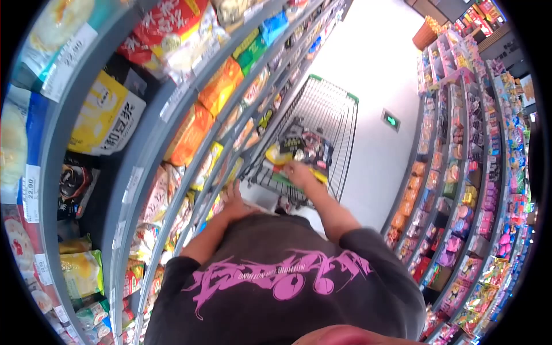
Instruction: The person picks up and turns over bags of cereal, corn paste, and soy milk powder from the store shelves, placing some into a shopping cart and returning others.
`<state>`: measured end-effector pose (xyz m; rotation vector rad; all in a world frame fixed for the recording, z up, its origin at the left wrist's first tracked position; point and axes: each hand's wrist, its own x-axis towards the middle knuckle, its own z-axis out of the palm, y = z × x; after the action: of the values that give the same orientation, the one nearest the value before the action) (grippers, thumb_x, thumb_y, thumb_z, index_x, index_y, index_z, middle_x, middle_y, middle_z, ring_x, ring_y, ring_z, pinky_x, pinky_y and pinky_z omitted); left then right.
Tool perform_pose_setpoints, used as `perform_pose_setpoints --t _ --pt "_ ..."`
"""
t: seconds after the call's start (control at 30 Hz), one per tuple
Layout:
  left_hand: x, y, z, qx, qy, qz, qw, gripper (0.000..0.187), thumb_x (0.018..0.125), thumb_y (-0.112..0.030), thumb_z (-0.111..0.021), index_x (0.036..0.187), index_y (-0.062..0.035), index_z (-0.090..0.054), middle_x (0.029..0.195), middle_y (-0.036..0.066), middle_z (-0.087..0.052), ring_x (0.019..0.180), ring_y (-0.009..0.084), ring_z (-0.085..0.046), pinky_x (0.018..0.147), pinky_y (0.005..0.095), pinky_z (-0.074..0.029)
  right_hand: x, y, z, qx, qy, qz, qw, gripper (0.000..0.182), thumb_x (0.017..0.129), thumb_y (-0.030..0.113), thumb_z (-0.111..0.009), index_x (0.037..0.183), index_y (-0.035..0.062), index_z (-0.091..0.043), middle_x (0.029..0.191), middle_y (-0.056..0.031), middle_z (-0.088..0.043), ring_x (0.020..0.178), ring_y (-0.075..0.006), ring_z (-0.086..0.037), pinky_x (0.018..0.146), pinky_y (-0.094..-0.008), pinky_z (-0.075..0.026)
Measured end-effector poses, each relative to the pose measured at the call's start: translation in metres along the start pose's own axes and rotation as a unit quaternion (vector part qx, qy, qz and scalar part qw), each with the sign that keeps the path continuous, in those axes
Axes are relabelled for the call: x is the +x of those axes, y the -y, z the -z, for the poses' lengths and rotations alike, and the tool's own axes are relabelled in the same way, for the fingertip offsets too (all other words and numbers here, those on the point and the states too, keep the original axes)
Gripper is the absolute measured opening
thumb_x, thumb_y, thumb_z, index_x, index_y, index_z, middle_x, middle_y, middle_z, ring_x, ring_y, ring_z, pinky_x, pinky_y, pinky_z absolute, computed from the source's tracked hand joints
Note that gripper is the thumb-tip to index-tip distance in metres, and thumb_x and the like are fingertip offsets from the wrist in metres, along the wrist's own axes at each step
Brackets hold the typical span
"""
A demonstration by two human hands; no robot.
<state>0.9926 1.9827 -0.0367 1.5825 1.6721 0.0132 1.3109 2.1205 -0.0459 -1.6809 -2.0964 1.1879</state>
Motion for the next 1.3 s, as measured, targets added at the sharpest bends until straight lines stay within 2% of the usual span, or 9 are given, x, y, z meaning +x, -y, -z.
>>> perform_pose_setpoints --t 0.1,0.17,0.27,0.37,0.4,0.5,0.53,0.87,1.3 --pt "0.013 -0.005 -0.002 0.017 -0.018 0.015 1.0 0.163 0.064 -0.08 -0.09 0.173 -0.0061 0.006 0.177 0.032 0.002 0.16 0.0602 -0.005 0.127 0.0701 -0.017 -0.078 -0.017 -0.004 0.066 -0.148 0.077 0.984 0.025 0.103 0.023 -0.065 0.118 0.0048 -0.074 0.11 -0.0264 -0.075 0.106 -0.0458 -0.072 0.094 -0.0495 -0.056" --pt "0.028 -0.008 -0.003 0.031 -0.038 0.004 0.999 0.164 0.064 -0.081 -0.09 0.173 -0.0061 0.006 0.175 0.034 -0.004 0.157 0.0598 -0.013 0.127 0.0682 -0.019 -0.135 -0.034 0.007 0.048 -0.105 -0.066 0.991 0.026 0.104 0.021 -0.064 0.119 0.0005 -0.071 0.108 -0.0263 -0.074 0.105 -0.0455 -0.071 0.094 -0.0496 -0.057" --pt "0.048 -0.019 0.002 0.045 -0.04 -0.005 0.998 0.165 0.063 -0.08 -0.091 0.173 -0.0043 0.005 0.174 0.036 -0.007 0.155 0.0588 -0.017 0.127 0.0647 -0.019 -0.206 -0.085 0.003 -0.081 -0.219 -0.012 0.972 0.037 0.101 0.021 -0.068 0.13 -0.0023 -0.066 0.135 -0.0257 -0.068 0.127 -0.0465 -0.062 0.109 -0.0535 -0.049" --pt "0.073 -0.033 0.008 0.054 -0.045 -0.014 0.997 0.166 0.063 -0.079 -0.092 0.173 -0.0024 0.006 0.173 0.036 -0.007 0.155 0.0576 -0.017 0.128 0.0625 -0.017 -0.246 -0.111 0.014 -0.189 -0.232 0.003 0.954 0.047 0.097 0.02 -0.069 0.139 -0.0004 -0.062 0.14 -0.0227 -0.066 0.135 -0.0451 -0.057 0.116 -0.0611 -0.042" --pt "0.079 -0.04 0.01 0.074 -0.043 -0.001 0.996 0.167 0.063 -0.081 -0.09 0.172 -0.0014 0.009 0.173 0.036 -0.008 0.157 0.0563 -0.017 0.128 0.0609 -0.015 -0.246 -0.112 0.016 -0.172 -0.253 0.014 0.952 0.055 0.093 0.02 -0.069 0.144 0.0011 -0.058 0.14 -0.0211 -0.065 0.138 -0.0442 -0.056 0.118 -0.0663 -0.038" --pt "0.084 -0.086 0.042 0.079 0.017 0.04 0.996 0.166 0.065 -0.082 -0.088 0.172 -0.0023 0.01 0.175 0.034 -0.005 0.16 0.055 -0.013 0.13 0.0588 -0.016 -0.229 -0.109 0.033 -0.144 -0.23 -0.07 0.96 0.058 0.097 0.025 -0.064 0.148 -0.0012 -0.056 0.15 -0.0213 -0.062 0.146 -0.0452 -0.05 0.123 -0.0603 -0.037" --pt "0.09 -0.095 0.044 0.084 0.021 0.043 0.995 0.166 0.065 -0.083 -0.088 0.172 -0.0027 0.011 0.176 0.034 -0.004 0.161 0.0549 -0.011 0.131 0.0579 -0.016 -0.225 -0.117 0.033 -0.107 -0.249 -0.062 0.961 0.056 0.096 0.023 -0.065 0.147 0.0006 -0.057 0.149 -0.0197 -0.063 0.144 -0.0451 -0.051 0.119 -0.0549 -0.044" --pt "0.158 -0.167 0.08 0.104 0.081 0.078 0.988 0.17 0.062 -0.086 -0.086 0.173 -0.0059 0.016 0.178 0.033 0.008 0.164 0.0554 -0.001 0.133 0.0556 -0.015 -0.176 -0.144 0.086 -0.083 -0.272 -0.076 0.956 0.053 0.094 0.016 -0.063 0.145 0.0063 -0.058 0.145 -0.022 -0.064 0.144 -0.0454 -0.051 0.115 -0.0533 -0.049" --pt "0.267 -0.244 0.105 0.112 0.084 0.075 0.987 0.161 0.067 -0.08 -0.087 0.175 -0.0116 0.011 0.179 0.031 0.011 0.163 0.0549 -0.009 0.133 0.0538 -0.017 -0.101 -0.174 0.172 -0.089 -0.269 -0.126 0.951 0.056 0.089 0.014 -0.063 0.145 0.0071 -0.06 0.145 -0.0196 -0.065 0.144 -0.0417 -0.053 0.115 -0.0509 -0.05"
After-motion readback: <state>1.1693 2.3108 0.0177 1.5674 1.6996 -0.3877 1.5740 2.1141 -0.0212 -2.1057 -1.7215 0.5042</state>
